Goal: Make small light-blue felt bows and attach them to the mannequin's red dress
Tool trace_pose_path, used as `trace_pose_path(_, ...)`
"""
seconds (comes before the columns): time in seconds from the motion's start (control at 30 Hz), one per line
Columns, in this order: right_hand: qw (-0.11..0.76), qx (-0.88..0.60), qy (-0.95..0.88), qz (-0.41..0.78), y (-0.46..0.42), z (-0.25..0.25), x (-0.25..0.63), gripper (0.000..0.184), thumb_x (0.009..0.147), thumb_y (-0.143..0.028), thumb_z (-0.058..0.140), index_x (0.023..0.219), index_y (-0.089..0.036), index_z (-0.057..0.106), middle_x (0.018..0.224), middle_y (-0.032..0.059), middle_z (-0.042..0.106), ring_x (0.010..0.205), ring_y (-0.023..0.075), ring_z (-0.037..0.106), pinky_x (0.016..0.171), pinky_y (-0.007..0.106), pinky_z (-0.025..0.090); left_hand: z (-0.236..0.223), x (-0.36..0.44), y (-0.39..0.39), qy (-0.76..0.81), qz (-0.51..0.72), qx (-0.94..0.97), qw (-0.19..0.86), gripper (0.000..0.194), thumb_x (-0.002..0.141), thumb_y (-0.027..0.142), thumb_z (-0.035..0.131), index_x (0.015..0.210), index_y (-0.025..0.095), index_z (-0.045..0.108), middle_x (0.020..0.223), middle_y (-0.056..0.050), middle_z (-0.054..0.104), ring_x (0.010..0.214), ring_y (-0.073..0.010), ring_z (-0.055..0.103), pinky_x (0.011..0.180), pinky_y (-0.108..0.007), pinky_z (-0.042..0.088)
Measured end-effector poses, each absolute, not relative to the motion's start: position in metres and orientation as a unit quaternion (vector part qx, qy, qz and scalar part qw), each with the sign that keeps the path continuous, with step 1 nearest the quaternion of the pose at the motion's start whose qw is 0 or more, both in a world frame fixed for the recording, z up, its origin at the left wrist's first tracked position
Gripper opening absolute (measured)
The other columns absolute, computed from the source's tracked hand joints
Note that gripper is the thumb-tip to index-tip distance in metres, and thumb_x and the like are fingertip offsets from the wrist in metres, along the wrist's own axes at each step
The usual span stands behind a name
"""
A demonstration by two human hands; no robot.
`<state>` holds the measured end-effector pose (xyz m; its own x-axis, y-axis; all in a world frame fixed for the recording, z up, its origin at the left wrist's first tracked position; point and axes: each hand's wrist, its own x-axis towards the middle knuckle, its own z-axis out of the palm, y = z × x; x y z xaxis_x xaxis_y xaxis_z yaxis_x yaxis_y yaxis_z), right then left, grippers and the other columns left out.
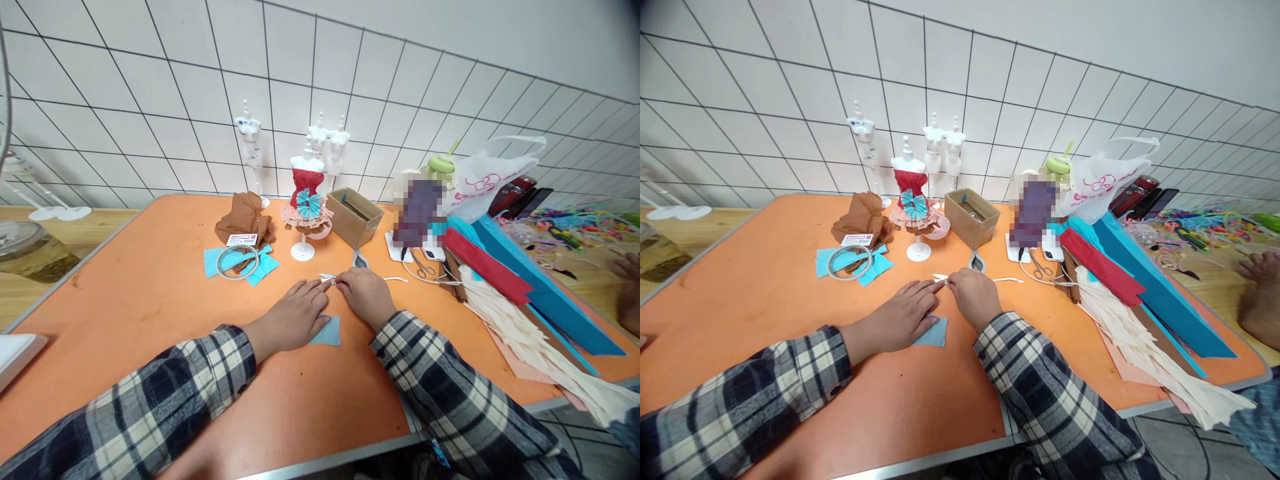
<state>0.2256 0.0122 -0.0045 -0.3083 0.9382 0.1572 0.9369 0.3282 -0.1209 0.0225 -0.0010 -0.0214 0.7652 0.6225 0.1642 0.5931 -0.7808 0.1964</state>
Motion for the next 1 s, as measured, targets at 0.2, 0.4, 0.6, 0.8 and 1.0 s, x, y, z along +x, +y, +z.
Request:
trace_pose_path(0.2,0.119,-0.599,-0.791,0.033,0.009,-0.003,0.230,0.015,0.086,-0.030,0.063,0.100,-0.023,0.064,0.094,0.0019,0.068,0.083,0.0162,0.061,0.065,0.026,0.037,-0.020,0.023,-0.002,0.332,0.106,0.935,0.058,0.023,0.095,0.036,0.046,0.102,0.016,0.056,0.149,-0.017,0.041,0.139,-0.0317,0.034,0.111,-0.054,0.030)
trace_pose_path(0.4,0.118,-0.595,-0.792,0.072,0.009,-0.002,0.234,0.016,0.084,-0.031,0.064,0.098,-0.025,0.068,0.091,-0.0002,0.069,0.084,0.0160,0.062,0.065,0.026,0.037,-0.018,0.023,-0.003,0.340,0.100,0.933,0.064,0.023,0.094,0.036,0.047,0.099,0.016,0.057,0.149,-0.017,0.041,0.138,-0.0331,0.035,0.110,-0.055,0.031)
trace_pose_path(0.6,0.149,-0.584,-0.795,0.063,0.011,-0.004,0.229,0.018,0.091,-0.029,0.055,0.101,-0.024,0.069,0.094,0.0019,0.070,0.087,0.0152,0.062,0.072,0.025,0.041,-0.022,0.021,-0.002,0.328,0.117,0.935,0.061,0.024,0.094,0.035,0.047,0.102,0.015,0.057,0.148,-0.017,0.042,0.139,-0.0327,0.033,0.112,-0.053,0.029)
trace_pose_path(0.8,0.087,-0.573,-0.814,0.021,0.011,-0.002,0.224,0.026,0.096,-0.032,0.048,0.101,-0.025,0.072,0.095,0.0055,0.068,0.093,0.0189,0.061,0.076,0.028,0.042,-0.021,0.023,-0.002,0.312,0.134,0.938,0.066,0.022,0.094,0.033,0.046,0.100,0.014,0.057,0.143,-0.019,0.046,0.136,-0.0305,0.039,0.111,-0.049,0.036)
trace_pose_path(1.0,0.066,-0.569,-0.819,0.025,0.006,0.002,0.225,0.025,0.094,-0.032,0.051,0.106,-0.026,0.072,0.095,0.0059,0.068,0.093,0.0191,0.061,0.075,0.027,0.042,-0.021,0.021,-0.002,0.310,0.136,0.939,0.061,0.022,0.093,0.033,0.049,0.103,0.015,0.056,0.147,-0.018,0.043,0.140,-0.0311,0.034,0.112,-0.049,0.033)
